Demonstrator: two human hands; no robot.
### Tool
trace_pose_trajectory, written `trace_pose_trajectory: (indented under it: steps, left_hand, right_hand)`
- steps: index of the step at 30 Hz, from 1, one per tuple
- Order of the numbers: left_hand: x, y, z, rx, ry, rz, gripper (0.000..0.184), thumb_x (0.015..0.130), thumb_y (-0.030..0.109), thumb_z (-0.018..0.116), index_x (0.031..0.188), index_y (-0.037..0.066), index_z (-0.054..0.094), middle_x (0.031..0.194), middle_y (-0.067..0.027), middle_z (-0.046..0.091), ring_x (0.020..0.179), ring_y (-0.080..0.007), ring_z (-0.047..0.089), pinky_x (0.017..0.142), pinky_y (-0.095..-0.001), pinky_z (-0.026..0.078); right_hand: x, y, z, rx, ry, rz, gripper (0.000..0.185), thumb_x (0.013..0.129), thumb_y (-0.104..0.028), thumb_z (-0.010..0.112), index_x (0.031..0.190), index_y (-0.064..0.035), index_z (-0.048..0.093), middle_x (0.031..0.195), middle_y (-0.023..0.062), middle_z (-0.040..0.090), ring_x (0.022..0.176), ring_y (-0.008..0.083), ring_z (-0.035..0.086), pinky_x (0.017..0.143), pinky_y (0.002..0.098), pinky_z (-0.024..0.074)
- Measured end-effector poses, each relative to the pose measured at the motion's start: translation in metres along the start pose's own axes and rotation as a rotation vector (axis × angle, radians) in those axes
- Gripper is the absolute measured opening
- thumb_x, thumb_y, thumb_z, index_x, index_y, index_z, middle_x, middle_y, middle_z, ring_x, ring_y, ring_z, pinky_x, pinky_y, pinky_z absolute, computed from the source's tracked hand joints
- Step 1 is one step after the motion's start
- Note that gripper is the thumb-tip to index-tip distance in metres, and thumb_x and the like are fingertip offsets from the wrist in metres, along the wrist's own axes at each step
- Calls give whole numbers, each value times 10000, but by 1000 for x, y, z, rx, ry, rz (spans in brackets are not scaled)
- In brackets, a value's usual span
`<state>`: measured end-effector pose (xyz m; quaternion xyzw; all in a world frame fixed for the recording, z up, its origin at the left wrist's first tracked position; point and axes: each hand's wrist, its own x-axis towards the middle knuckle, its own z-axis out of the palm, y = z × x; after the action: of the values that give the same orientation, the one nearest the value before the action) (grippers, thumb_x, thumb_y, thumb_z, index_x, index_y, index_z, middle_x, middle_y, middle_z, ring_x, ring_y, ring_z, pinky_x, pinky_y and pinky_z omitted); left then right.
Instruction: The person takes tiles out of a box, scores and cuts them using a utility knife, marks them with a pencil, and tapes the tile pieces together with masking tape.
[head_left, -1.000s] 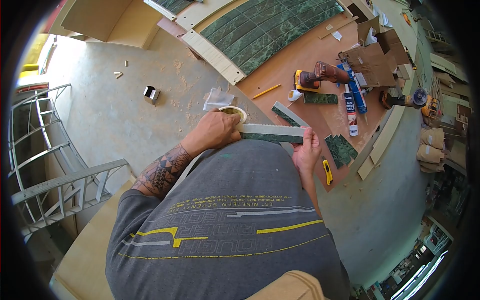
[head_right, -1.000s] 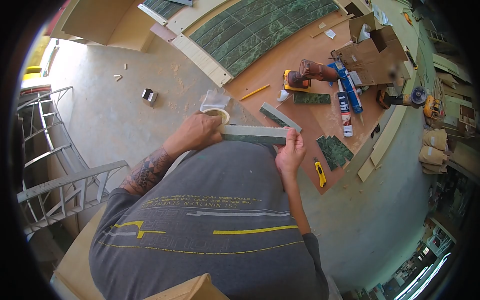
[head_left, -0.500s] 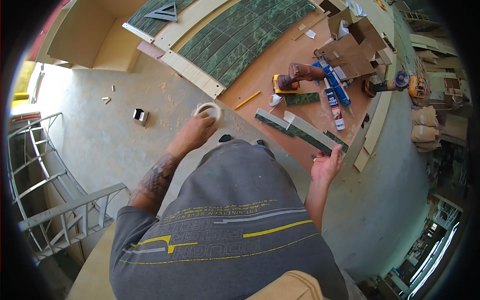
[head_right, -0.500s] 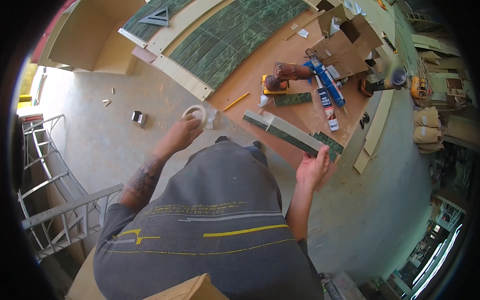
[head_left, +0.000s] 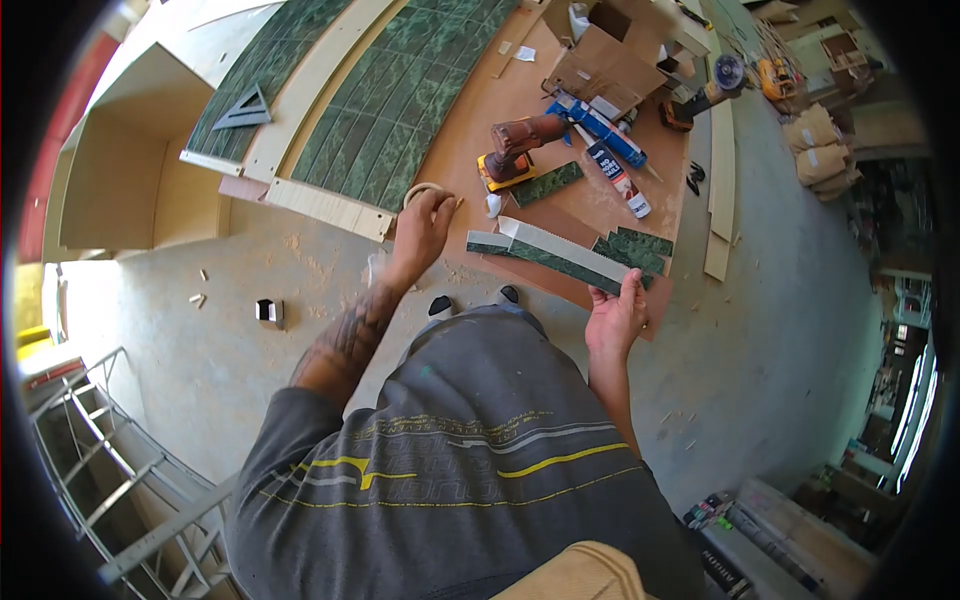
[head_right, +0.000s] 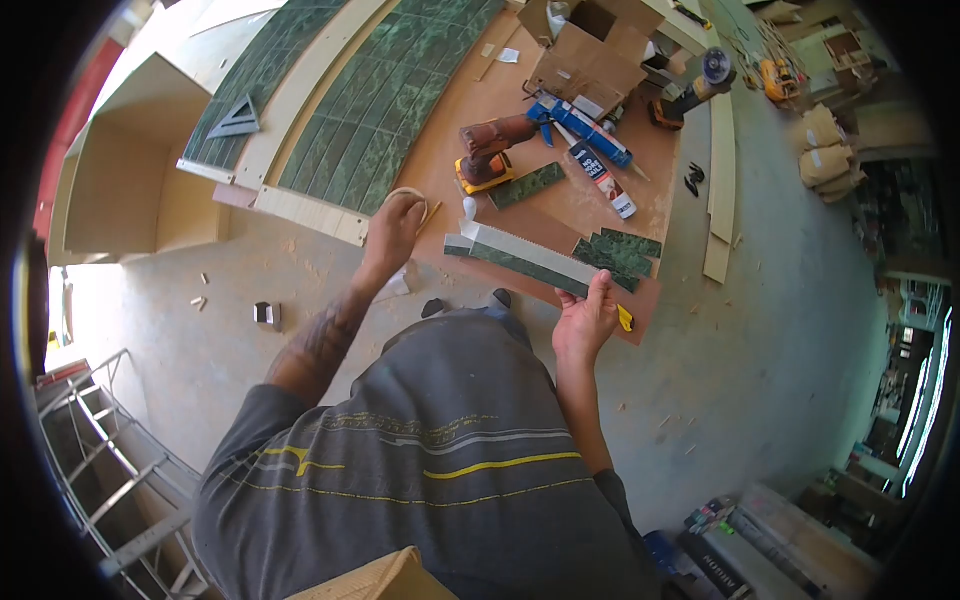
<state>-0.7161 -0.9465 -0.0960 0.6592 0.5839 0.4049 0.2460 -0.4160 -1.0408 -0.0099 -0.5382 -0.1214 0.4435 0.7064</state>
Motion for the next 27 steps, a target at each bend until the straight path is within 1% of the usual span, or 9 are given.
trace_pose_trajectory:
  steps: [1,3,6,13,16,19,21,25,27]
  left_hand:
    - [-3,30,-12,-150,-7,-183,194,973,168,724,1088,13,744,970,-174,717,839,-301,708,765,-399,564]
    - [-16,77,-25,-176,-19,-24,186,967,177,761,1058,14,768,871,-138,704,710,-246,682,670,-352,543]
    - [-19,99,-15,-342,-70,-141,197,956,181,778,1069,20,778,852,-121,702,741,-199,691,686,-343,544]
    - [-12,86,-12,-251,-118,-237,237,966,213,770,1127,41,798,840,-118,721,750,-181,693,707,-323,543]
    - [-13,73,-8,-347,-157,-307,273,992,246,750,1137,20,795,861,-82,745,743,-146,678,709,-315,538]
    - [-13,63,-5,-640,-206,-424,303,1029,276,718,1118,-6,782,900,-11,739,783,-89,639,737,-285,519]
    - [-11,59,-9,-911,-323,-524,300,1060,288,685,1078,-5,750,908,50,684,834,-45,586,778,-254,493]
    - [-8,57,-22,-1022,-525,-498,271,1077,285,650,1072,23,716,943,47,675,910,-39,606,858,-250,495]
    - [-10,63,-26,-833,-532,-406,285,1072,306,661,1018,29,699,901,57,648,872,-35,587,808,-246,483]
  right_hand:
    - [0,3,-3,-32,17,-47,285,1079,-348,634,1084,-63,644,1049,88,732,868,175,727,664,325,611]
    - [0,7,-4,-64,39,-94,282,1084,-337,629,1061,-56,640,1039,94,732,854,176,727,657,326,617]
    - [-4,14,2,-105,56,-146,292,1090,-321,618,1029,-36,626,1018,104,726,835,181,728,653,330,630]
    - [-15,22,21,-162,-22,-198,273,1096,-288,608,1049,-20,618,1026,101,707,865,182,716,683,342,640]
    - [-17,23,28,-178,-49,-200,261,1100,-278,601,1065,-20,622,1036,99,705,874,183,713,692,344,642]
    - [-16,24,31,-171,-69,-186,252,1103,-270,595,1081,-21,628,1038,98,705,866,183,712,695,347,643]
    - [-12,25,29,-155,-69,-175,249,1103,-268,594,1089,-23,632,1036,98,705,856,182,711,694,349,644]
    - [-8,32,21,-137,-96,-34,269,1098,-280,606,1078,-15,649,994,94,721,808,179,718,673,340,641]
    - [-11,34,13,-138,-113,-7,275,1095,-285,612,1068,-15,655,976,90,726,792,176,720,666,337,639]
